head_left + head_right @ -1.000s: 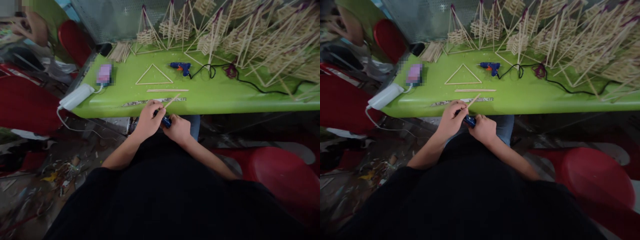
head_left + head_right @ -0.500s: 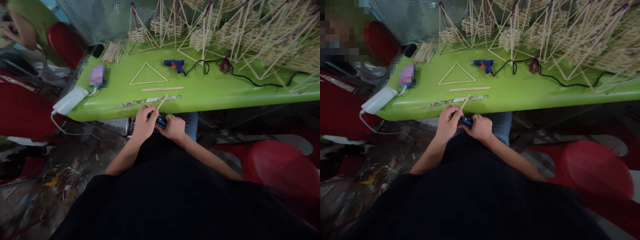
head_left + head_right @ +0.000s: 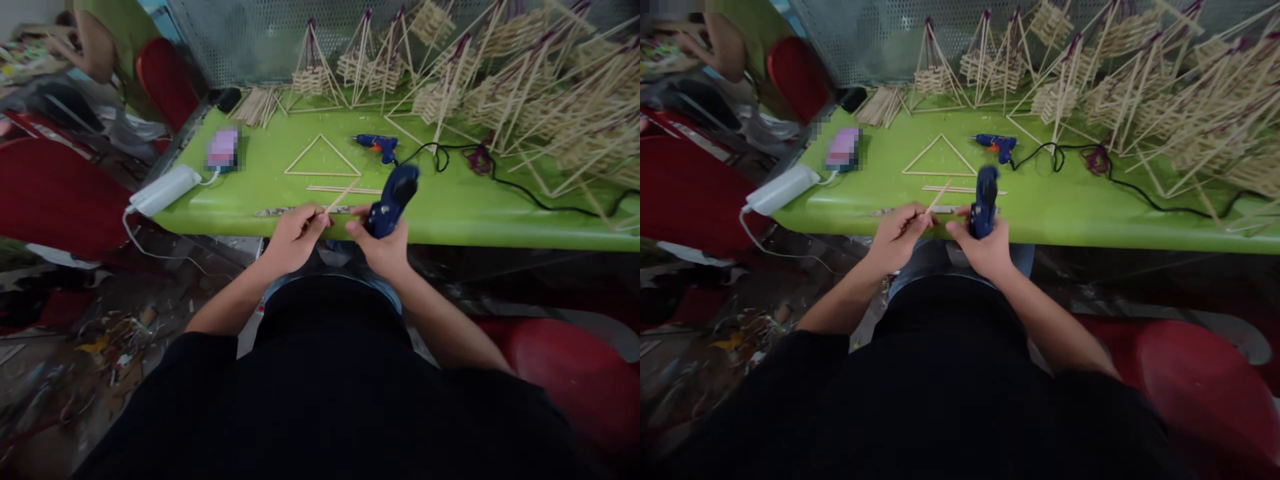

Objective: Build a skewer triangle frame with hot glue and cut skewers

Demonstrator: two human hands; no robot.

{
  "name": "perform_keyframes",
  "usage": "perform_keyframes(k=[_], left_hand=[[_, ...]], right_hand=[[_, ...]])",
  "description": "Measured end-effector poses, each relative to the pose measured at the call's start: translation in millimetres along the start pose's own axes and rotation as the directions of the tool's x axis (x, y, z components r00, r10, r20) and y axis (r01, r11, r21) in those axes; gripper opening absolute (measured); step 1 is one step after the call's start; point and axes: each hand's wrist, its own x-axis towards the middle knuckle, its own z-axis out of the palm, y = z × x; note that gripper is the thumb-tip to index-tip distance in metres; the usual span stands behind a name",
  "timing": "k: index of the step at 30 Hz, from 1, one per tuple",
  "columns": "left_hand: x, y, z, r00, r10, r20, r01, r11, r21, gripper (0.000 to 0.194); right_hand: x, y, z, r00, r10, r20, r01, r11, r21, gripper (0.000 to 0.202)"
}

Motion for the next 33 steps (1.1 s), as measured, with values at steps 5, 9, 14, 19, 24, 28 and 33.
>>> perform_keyframes(k=[5, 9, 14, 19, 24, 28, 33], left_hand=[[53, 22, -27.0, 0.987, 0.099, 0.127, -0.109, 0.991, 0.074, 0.038], [96, 25, -50.0, 0.993, 0.035, 0.109, -0.039, 0.999, 0.035, 0.027], [146, 11, -64.8, 0.996, -0.024, -0.086, 0.009, 0.984, -0.179, 0.014], [190, -12, -47.4, 0.971, -0.111, -0.212, -0.017, 0.851, -0.524, 0.040], [206, -33, -24.9, 0.947, -0.175, -0.271, 0.031, 0.885, -0.464, 0.034], [215, -58, -51.3, 0.907, -0.118, -0.403, -0.080, 0.894, -0.441, 0.034], [243, -130, -92.8, 0.807, -0.093, -0.584, -0.050, 0.973, -0.224, 0.040]], right_hand=[[82, -57, 10, 0.989, -0.146, 0.022, 0.137, 0.964, 0.226, 0.038], [138, -74, 12, 0.970, -0.216, 0.111, 0.188, 0.957, 0.222, 0.044], [197, -81, 9, 0.975, -0.199, 0.097, 0.172, 0.956, 0.236, 0.043], [230, -75, 28, 0.984, -0.158, -0.083, 0.178, 0.875, 0.450, 0.041], [233, -51, 48, 0.989, 0.007, -0.145, 0.074, 0.833, 0.548, 0.034], [233, -37, 30, 0.947, 0.301, 0.117, -0.317, 0.795, 0.517, 0.038], [255, -18, -10, 0.915, 0.389, 0.108, -0.398, 0.826, 0.399, 0.037]])
